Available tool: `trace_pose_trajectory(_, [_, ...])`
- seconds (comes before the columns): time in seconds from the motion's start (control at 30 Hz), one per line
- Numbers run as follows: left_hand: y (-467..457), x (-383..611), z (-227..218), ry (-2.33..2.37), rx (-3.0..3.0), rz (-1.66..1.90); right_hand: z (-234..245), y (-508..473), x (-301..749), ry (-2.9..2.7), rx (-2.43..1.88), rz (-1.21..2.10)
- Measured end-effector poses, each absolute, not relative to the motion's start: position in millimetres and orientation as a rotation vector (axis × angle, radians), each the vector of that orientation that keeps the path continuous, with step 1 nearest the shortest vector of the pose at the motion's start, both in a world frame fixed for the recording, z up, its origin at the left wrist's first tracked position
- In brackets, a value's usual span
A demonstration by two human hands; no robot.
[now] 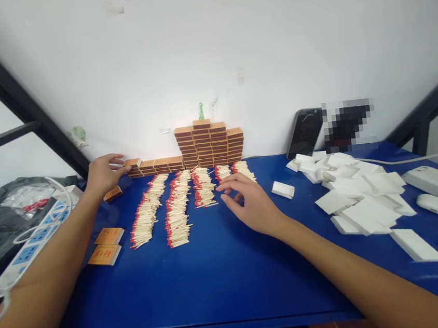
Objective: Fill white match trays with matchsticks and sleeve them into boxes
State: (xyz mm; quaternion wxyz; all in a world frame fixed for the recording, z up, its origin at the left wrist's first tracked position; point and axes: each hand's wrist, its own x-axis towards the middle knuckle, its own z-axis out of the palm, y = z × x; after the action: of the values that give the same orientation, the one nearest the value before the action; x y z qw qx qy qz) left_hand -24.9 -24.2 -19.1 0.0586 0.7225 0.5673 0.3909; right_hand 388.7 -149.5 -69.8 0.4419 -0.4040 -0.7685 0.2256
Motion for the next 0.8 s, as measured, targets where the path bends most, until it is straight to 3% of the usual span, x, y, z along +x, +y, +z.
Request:
trace_pose_trajectory(0.1, [-35,-19,-14,1.928,2.187,1.125,-53,-140,412,-2.056,-1.101,0.353])
trace_pose_trajectory(0.23, [-59,-5,0,1.988,2.295,0.970,-21,-125,477,-2.240,-1.545,-0.014])
trace_pose_trajectory(0.37, [-87,19,5,1.778,2.502,0.759,-13,-119,526,-2.226,-1.930,0.209])
trace_pose_trajectory(0.67, [-141,93,-18,1.240,2.999,0.685,-27,-119,515,-2.278,-2.008,0.236])
trace_pose_trajectory(0.8, [-166,121,-28,1.037,3.006,0.800,-6,-140,486,-2.253,-1.650,0.236])
